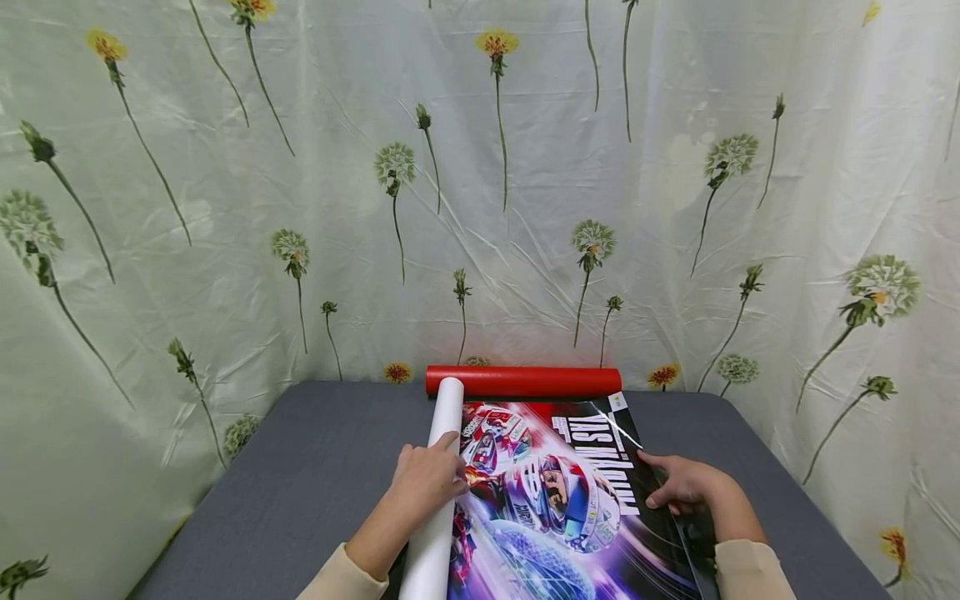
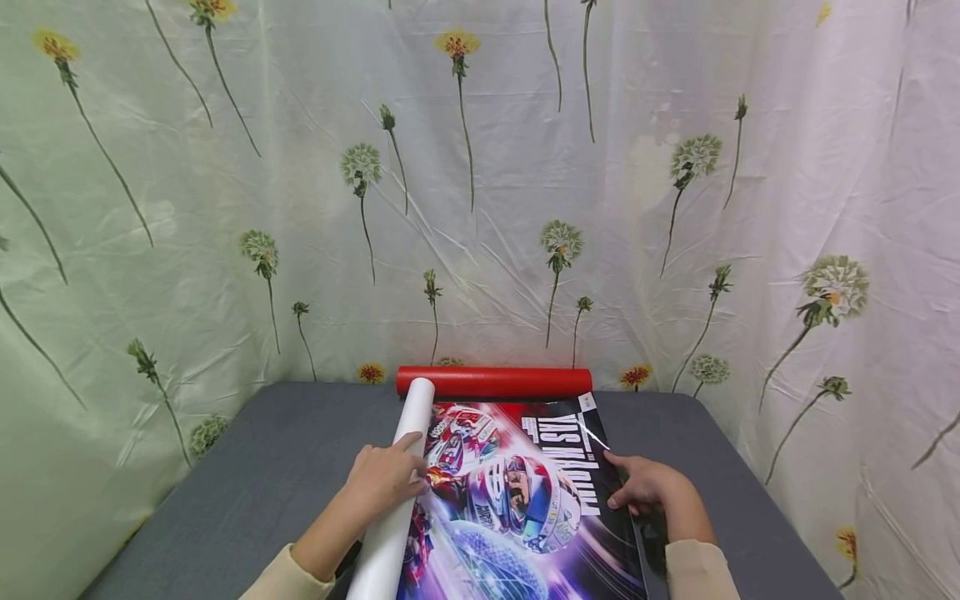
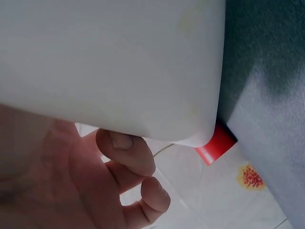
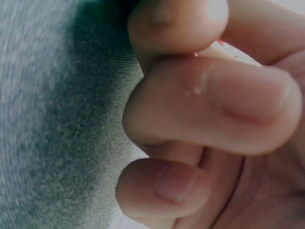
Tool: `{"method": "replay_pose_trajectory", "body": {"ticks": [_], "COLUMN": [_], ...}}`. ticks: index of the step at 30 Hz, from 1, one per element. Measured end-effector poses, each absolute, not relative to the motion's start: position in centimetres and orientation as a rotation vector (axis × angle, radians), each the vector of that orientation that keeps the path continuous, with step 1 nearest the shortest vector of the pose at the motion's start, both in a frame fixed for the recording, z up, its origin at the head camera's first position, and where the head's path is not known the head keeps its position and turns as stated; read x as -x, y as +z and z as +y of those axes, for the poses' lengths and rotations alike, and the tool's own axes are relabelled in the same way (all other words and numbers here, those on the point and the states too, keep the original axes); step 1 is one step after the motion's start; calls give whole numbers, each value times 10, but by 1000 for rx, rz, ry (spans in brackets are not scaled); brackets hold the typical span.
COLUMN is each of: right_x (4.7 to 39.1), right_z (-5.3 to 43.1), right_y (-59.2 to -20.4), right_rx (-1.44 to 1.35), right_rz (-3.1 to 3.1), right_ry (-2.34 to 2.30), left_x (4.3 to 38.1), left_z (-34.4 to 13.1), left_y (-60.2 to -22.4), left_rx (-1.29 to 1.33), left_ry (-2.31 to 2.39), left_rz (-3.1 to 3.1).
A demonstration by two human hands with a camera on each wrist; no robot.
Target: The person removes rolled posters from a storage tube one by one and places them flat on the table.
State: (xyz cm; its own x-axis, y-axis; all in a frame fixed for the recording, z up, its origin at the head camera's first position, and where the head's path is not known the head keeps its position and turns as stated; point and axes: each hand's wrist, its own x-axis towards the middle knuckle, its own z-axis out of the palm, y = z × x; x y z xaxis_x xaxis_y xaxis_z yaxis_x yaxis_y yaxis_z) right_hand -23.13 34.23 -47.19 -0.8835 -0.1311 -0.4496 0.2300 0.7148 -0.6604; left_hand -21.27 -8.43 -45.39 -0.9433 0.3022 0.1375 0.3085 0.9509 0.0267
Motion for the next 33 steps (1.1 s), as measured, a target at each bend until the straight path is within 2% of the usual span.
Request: {"method": "replay_pose_trajectory", "body": {"ticks": [33], "right_x": [226], "right_z": [347], "right_y": [-469], "right_rx": [-123], "right_rz": [2456], "right_ry": [-1040], "left_x": [215], "left_z": [-89], "left_y": [-452], "left_rx": [511], "left_ry": [-112], "left_rz": [-2957]}}
